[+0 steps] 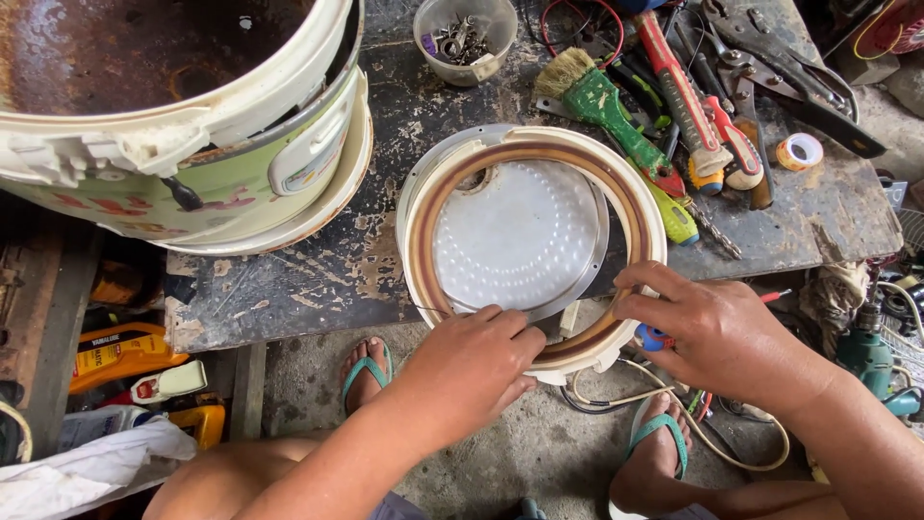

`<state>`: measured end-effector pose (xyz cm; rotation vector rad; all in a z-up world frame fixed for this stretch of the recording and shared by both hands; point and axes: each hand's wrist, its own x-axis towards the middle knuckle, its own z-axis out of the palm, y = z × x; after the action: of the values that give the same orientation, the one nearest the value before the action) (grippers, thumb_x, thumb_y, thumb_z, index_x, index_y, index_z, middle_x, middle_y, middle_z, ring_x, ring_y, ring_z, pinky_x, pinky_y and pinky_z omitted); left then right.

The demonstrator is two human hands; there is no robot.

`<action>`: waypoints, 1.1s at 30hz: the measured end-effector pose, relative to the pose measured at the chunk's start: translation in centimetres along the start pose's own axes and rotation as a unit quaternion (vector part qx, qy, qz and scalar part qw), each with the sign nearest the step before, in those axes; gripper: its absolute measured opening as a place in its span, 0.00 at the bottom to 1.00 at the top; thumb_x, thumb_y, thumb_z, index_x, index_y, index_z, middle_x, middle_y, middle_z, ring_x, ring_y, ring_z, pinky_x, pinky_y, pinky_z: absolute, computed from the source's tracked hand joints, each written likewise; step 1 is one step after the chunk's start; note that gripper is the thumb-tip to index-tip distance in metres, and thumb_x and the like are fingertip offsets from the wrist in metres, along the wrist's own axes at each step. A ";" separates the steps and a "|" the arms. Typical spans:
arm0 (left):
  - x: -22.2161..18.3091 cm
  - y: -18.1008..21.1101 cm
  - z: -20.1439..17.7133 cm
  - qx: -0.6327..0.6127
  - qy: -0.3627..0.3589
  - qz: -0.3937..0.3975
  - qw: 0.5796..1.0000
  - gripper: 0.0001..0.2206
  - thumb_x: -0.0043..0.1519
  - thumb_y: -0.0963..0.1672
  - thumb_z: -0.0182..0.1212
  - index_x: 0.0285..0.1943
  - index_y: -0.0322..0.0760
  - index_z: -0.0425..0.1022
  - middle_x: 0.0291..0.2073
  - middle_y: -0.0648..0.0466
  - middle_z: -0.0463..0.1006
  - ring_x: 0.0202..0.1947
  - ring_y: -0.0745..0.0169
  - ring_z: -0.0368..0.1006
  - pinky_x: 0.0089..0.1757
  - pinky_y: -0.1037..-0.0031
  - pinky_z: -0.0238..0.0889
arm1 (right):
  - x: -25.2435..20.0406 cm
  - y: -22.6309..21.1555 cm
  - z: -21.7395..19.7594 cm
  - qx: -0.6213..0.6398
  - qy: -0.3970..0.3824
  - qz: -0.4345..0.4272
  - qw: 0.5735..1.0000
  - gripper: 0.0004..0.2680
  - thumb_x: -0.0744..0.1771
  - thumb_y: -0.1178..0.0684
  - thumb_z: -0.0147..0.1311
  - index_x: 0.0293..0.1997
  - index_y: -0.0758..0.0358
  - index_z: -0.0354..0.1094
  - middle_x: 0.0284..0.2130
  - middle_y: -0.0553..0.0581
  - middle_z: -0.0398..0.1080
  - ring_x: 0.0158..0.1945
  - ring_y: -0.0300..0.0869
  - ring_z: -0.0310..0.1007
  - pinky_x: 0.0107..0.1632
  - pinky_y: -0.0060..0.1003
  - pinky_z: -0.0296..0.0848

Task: A person disassembles and adjusts the lid assembly of a rice cooker on a repair bench using a screwdriver.

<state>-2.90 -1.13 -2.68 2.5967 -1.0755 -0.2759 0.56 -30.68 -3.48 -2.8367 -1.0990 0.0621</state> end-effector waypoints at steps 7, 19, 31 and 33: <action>0.2 -2.2 -2.0 -0.070 -0.028 -0.054 0.996 0.18 0.67 0.50 0.55 0.62 0.38 0.73 0.52 0.49 0.76 0.50 0.55 0.71 0.49 0.64 0.71 | 1.3 -0.5 -2.8 0.119 0.035 -0.019 0.992 0.13 0.61 0.42 0.64 0.48 0.46 0.74 0.57 0.50 0.70 0.48 0.39 0.81 0.33 0.41 0.84; 1.4 -6.0 -3.9 0.075 0.159 -0.314 0.933 0.21 0.59 0.45 0.69 0.59 0.32 0.72 0.54 0.40 0.69 0.47 0.39 0.71 0.38 0.56 0.76 | 4.4 2.4 -0.1 0.009 0.097 0.308 0.946 0.15 0.66 0.41 0.56 0.56 0.49 0.74 0.53 0.53 0.75 0.49 0.58 0.76 0.40 0.64 0.73; 1.6 -5.2 -4.4 -0.010 0.100 -0.359 0.928 0.33 0.58 0.38 0.62 0.75 0.40 0.54 0.69 0.35 0.53 0.51 0.34 0.71 0.36 0.54 0.79 | 4.9 2.2 0.2 0.040 0.146 0.265 0.952 0.13 0.67 0.43 0.59 0.57 0.47 0.76 0.40 0.54 0.73 0.40 0.58 0.75 0.35 0.61 0.70; 1.5 -6.0 -3.5 0.026 0.112 -0.336 0.935 0.29 0.57 0.41 0.65 0.69 0.37 0.62 0.66 0.38 0.57 0.51 0.33 0.70 0.37 0.48 0.77 | 5.0 2.1 -0.1 0.029 0.140 0.246 0.959 0.15 0.66 0.45 0.58 0.60 0.43 0.74 0.40 0.53 0.73 0.40 0.58 0.75 0.36 0.61 0.72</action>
<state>3.08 2.50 -1.68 2.8690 -0.0907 -0.0918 5.72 -28.86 -3.66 -2.8721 -0.3205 -0.2578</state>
